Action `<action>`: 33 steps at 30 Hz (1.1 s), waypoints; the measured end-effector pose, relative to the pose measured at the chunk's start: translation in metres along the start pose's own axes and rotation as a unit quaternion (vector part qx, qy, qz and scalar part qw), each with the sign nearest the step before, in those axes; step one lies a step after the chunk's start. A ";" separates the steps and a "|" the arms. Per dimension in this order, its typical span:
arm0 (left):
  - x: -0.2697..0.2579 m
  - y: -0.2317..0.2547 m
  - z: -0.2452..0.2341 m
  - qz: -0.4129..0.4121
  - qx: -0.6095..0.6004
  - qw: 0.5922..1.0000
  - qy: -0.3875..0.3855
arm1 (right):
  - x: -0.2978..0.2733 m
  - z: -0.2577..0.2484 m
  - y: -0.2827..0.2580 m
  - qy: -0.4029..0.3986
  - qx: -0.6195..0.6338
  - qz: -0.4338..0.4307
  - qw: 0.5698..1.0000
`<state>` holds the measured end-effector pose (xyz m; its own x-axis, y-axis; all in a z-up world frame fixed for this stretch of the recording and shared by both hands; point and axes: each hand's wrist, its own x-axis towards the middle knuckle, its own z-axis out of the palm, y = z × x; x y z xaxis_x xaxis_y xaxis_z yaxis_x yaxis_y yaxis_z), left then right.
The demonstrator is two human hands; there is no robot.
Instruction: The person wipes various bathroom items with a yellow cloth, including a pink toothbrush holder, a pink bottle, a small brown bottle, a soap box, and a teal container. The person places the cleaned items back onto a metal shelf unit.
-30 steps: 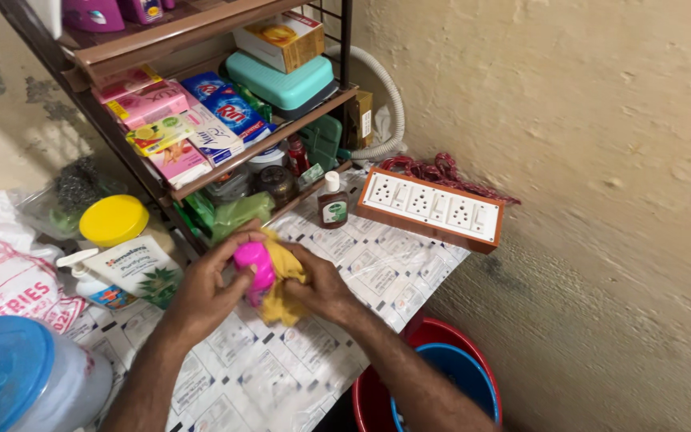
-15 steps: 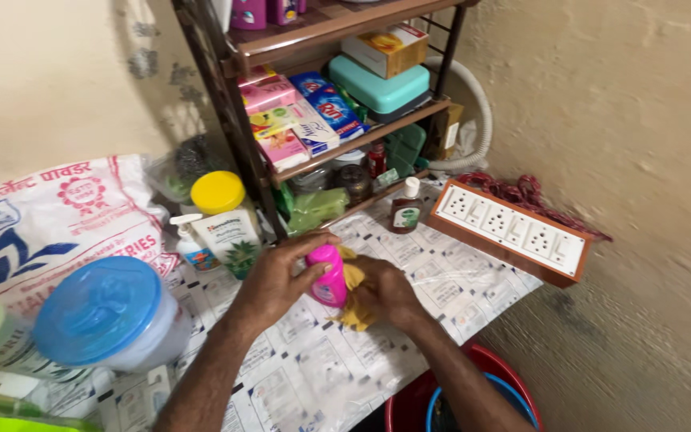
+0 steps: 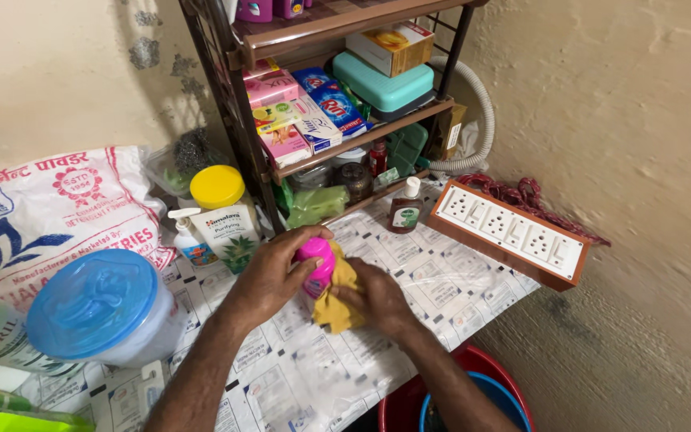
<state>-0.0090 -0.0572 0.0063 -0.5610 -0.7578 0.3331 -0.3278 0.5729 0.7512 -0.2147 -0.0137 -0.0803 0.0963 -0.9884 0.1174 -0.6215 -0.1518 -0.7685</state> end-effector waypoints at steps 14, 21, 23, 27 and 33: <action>0.008 0.000 -0.006 -0.044 -0.061 0.997 -0.021 | -0.002 0.002 -0.009 0.024 0.140 -0.006 0.990; 0.023 -0.009 -0.021 -0.090 -0.055 0.990 -0.092 | 0.004 0.001 -0.012 0.000 0.157 0.036 0.987; 0.027 -0.013 -0.023 -0.079 -0.009 0.992 -0.100 | 0.007 0.003 -0.014 -0.002 0.160 0.056 0.985; 0.029 -0.015 -0.026 -0.056 -0.006 0.993 -0.106 | 0.009 0.003 -0.017 -0.001 0.120 0.084 0.989; 0.035 -0.009 -0.032 -0.057 -0.010 0.990 -0.128 | 0.011 -0.004 -0.025 0.000 0.050 0.078 0.996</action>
<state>-0.0016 -0.0988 0.0296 -0.6969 -0.7112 0.0926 -0.3864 0.4811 0.7869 -0.2009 -0.0211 -0.0571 0.0042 -1.0000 -0.0091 -0.5483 0.0053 -0.8363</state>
